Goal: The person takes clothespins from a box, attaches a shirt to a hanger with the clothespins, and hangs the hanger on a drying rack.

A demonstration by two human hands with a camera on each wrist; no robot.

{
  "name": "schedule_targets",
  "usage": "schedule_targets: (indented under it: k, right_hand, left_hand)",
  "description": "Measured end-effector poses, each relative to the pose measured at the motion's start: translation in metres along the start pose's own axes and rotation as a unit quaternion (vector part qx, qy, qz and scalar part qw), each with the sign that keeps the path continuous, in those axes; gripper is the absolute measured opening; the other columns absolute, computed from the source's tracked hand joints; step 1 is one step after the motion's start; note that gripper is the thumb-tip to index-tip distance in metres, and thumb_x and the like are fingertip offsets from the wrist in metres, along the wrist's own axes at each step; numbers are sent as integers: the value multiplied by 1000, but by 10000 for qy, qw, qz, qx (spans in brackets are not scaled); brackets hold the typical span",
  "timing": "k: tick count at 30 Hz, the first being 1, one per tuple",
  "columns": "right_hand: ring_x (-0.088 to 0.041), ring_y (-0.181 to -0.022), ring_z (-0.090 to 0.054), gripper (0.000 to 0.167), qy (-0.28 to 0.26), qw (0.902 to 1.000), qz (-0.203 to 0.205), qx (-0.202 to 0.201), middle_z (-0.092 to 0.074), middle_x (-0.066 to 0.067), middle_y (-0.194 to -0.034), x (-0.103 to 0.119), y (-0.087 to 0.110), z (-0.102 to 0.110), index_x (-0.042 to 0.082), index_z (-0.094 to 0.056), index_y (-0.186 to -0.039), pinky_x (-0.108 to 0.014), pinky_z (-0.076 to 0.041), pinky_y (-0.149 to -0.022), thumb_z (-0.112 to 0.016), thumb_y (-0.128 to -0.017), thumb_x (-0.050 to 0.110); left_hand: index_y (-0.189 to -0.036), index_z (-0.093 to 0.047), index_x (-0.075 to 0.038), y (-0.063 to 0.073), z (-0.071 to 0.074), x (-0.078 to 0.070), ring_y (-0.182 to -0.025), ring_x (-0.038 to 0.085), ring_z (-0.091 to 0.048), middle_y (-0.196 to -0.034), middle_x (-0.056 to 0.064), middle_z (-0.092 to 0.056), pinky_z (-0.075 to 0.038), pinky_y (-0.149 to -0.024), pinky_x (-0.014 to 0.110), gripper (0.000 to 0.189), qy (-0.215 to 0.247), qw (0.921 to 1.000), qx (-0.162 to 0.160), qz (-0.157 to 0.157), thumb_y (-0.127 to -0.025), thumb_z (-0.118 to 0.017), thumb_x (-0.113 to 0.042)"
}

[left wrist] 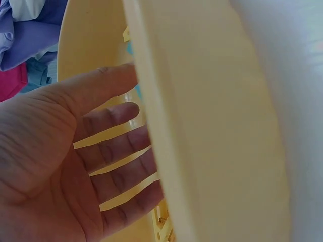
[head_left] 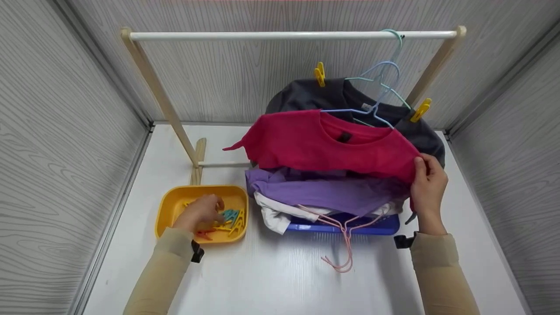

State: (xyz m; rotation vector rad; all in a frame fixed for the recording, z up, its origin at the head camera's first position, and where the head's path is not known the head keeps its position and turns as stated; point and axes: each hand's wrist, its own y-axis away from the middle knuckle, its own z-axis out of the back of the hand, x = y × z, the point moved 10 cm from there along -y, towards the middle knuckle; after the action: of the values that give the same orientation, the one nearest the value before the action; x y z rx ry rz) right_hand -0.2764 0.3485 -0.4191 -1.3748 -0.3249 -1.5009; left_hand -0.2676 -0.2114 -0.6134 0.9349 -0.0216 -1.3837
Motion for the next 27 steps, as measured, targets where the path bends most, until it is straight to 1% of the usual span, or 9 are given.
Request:
schedule_targets:
  k: [6, 10, 14, 18, 21, 25, 27]
  right_hand:
    - [-7, -84, -54, 25, -121, 9999, -17, 13, -62, 11, -88, 0, 1, -1, -4, -69, -106, -19, -40, -76, -58, -100, 17]
    - [-8, -84, -54, 25, -198, 9998, -58, 62, -63, 8, -89, -1, 1, -2, -4, -69, -107, -20, -41, -76, -58, -100, 17]
    - [-9, -83, -54, 26, -172, 9997, -88, 131, -63, 2, -91, -2, 2, -4, -7, -67, -109, -20, -41, -74, -55, -101, 16]
    - [-9, -83, -54, 26, -111, 9998, -116, 119, -63, 1, -92, -4, 2, -5, -9, -66, -109, -20, -41, -75, -54, -101, 14]
    - [-8, -83, -54, 27, -160, 9997, -138, 109, -62, 3, -91, -4, 2, -5, -8, -66, -109, -20, -41, -75, -56, -101, 15]
    - [-9, -84, -54, 27, -221, 9996, -151, 95, -63, 4, -91, -4, 3, -4, -6, -67, -109, -20, -41, -75, -57, -100, 18]
    - [-9, -84, -55, 27, -259, 9995, -149, 90, -63, 4, -91, -4, 3, -4, -6, -67, -109, -20, -41, -75, -57, -100, 18]
  left_hand:
    - [-119, -64, -6, -1, -1, -1, -97, 30, -55, -110, 10, -62, -47, -94, 50, 40, -160, 9999, 3, -9, -84, -79, -19]
    - [-118, -65, -5, -1, -1, -2, -96, 30, -56, -109, 10, -63, -47, -94, 49, 37, -372, 9993, -36, -43, -85, -78, -18]
    - [-111, -68, -6, -1, -2, -2, -91, 29, -56, -101, 8, -63, -50, -89, 44, 29, -575, 9983, -68, -98, -86, -77, -16]
    - [-102, -69, -7, 1, 0, -2, -86, 28, -57, -93, 8, -62, -52, -81, 39, 18, -543, 9982, -158, -183, -87, -75, -12]
    - [-101, -68, -8, 2, 1, 0, -85, 27, -58, -92, 8, -62, -51, -78, 36, 16, -446, 9988, -175, -105, -87, -75, -13]
    - [-108, -66, -9, 3, -1, 5, -87, 28, -58, -97, 8, -62, -51, -80, 36, 26, -237, 9996, -64, 160, -86, -78, -17]
    - [-110, -66, -10, 3, -3, 6, -88, 28, -58, -99, 8, -62, -52, -81, 36, 30, -179, 9995, -33, 241, -84, -79, -18]
